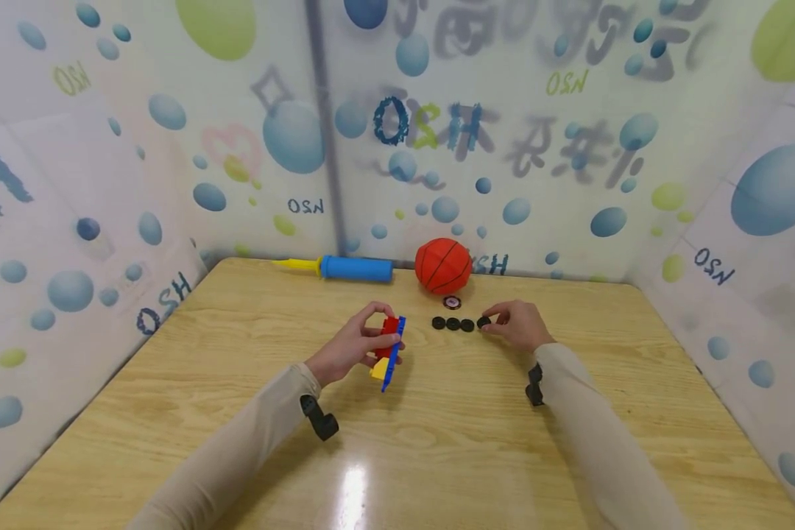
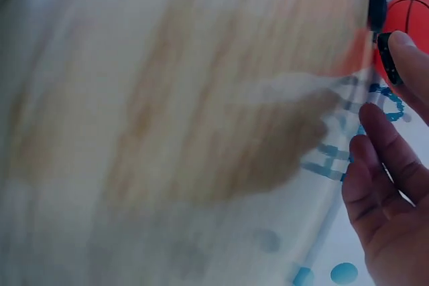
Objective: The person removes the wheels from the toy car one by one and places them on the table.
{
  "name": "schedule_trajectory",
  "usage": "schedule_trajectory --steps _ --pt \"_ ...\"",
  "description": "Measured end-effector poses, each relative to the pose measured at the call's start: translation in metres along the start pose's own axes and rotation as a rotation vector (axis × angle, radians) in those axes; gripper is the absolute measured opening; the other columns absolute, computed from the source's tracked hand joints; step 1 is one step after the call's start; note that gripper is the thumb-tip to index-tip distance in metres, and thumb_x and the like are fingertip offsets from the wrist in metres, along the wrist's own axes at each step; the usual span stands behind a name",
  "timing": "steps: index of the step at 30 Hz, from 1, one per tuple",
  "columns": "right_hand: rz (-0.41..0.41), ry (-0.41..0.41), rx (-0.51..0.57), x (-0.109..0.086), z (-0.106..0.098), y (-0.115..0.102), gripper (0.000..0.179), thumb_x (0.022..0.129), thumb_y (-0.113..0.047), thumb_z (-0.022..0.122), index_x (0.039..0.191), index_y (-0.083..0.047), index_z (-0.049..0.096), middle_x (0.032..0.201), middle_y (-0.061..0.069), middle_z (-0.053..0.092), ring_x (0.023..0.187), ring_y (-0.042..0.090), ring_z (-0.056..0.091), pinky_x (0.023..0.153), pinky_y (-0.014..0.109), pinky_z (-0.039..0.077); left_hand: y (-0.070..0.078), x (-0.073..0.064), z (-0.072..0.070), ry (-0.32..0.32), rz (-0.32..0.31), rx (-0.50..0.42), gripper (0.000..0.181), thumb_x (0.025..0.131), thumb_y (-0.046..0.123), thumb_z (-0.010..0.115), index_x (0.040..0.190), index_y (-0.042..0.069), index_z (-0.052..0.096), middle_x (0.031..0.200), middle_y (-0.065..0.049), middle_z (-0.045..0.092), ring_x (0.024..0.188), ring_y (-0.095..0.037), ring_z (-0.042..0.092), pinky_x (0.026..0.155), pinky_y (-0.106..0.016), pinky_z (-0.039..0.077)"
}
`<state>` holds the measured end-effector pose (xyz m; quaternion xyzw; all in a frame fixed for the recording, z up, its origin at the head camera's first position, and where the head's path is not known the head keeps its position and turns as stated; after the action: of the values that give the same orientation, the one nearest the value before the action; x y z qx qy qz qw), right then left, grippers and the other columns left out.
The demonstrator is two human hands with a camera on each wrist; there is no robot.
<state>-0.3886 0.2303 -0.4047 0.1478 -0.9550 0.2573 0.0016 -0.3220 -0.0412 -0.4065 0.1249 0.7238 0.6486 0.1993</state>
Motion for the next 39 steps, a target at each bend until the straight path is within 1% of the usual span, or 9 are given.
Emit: schedule_trajectory --steps 6,12,18,24,28,32,35,39 --pt "-0.009 -0.007 -0.042 0.003 0.007 0.007 0.031 0.086 -0.022 0.078 0.112 -0.006 0.074 0.082 0.007 0.073 0.075 0.017 0.061 0.068 0.028 0.046 -0.002 -0.001 0.001 0.0 -0.006 -0.007 0.034 0.099 0.017 0.064 0.127 0.02 0.044 0.127 -0.028 0.066 0.094 -0.028 0.076 0.069 -0.029 0.059" --pt "-0.004 -0.015 -0.061 0.004 0.008 0.008 0.029 0.087 -0.02 0.076 0.111 -0.005 0.074 0.079 0.008 0.07 0.071 0.017 0.057 0.063 0.028 0.043 -0.002 -0.001 0.001 -0.002 -0.004 -0.008 0.034 0.099 0.017 0.063 0.128 0.02 0.044 0.128 -0.03 0.065 0.1 -0.034 0.075 0.071 -0.03 0.06" --pt "0.008 -0.022 -0.079 0.006 0.009 0.008 0.03 0.087 -0.021 0.076 0.113 -0.005 0.074 0.08 0.009 0.068 0.073 0.019 0.055 0.063 0.028 0.042 -0.002 0.001 0.001 0.002 -0.006 -0.01 0.035 0.099 0.017 0.064 0.127 0.021 0.045 0.125 -0.027 0.067 0.102 -0.037 0.074 0.072 -0.032 0.061" --pt "0.009 -0.031 -0.108 0.005 0.009 0.006 0.033 0.088 -0.024 0.076 0.114 -0.005 0.073 0.081 0.009 0.069 0.073 0.019 0.056 0.063 0.027 0.042 -0.005 0.002 0.002 -0.006 -0.009 0.01 0.032 0.098 0.018 0.065 0.124 0.022 0.046 0.121 -0.023 0.07 0.098 -0.033 0.075 0.069 -0.031 0.059" --pt "0.003 -0.025 -0.096 0.003 0.006 0.001 0.038 0.088 -0.026 0.075 0.117 -0.002 0.071 0.082 0.012 0.071 0.07 0.018 0.058 0.062 0.028 0.044 -0.005 0.002 0.002 -0.012 -0.016 0.024 0.031 0.098 0.019 0.066 0.122 0.024 0.047 0.121 -0.021 0.071 0.093 -0.027 0.076 0.069 -0.031 0.059" --pt "0.004 -0.002 -0.082 0.002 0.001 -0.004 0.038 0.091 -0.027 0.071 0.119 0.0 0.069 0.085 0.015 0.072 0.067 0.018 0.061 0.062 0.03 0.046 -0.004 0.004 0.002 -0.018 -0.016 0.029 0.031 0.097 0.019 0.066 0.122 0.025 0.048 0.124 -0.022 0.069 0.091 -0.024 0.075 0.07 -0.03 0.059" --pt "-0.016 0.009 -0.078 0.002 -0.002 -0.012 0.035 0.093 -0.025 0.068 0.118 -0.001 0.069 0.089 0.016 0.073 0.07 0.019 0.062 0.063 0.03 0.047 -0.004 0.006 0.002 -0.027 -0.013 0.03 0.032 0.097 0.021 0.067 0.123 0.025 0.049 0.126 -0.022 0.068 0.092 -0.024 0.075 0.07 -0.03 0.058" --pt "-0.074 0.001 -0.043 0.001 -0.004 -0.031 0.03 0.093 -0.022 0.067 0.114 0.0 0.071 0.089 0.013 0.073 0.077 0.019 0.062 0.065 0.03 0.048 -0.005 0.007 0.003 -0.044 -0.005 0.042 0.033 0.096 0.023 0.068 0.125 0.025 0.051 0.126 -0.023 0.068 0.091 -0.022 0.075 0.069 -0.028 0.055"
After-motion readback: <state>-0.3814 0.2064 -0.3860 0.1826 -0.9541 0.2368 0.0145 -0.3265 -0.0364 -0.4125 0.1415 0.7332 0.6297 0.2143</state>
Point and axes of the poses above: each hand's wrist, its own x-axis towards the middle knuckle, its own z-axis out of the palm, y = z × x, the point moved 9 cm from there along x, towards the middle knuckle
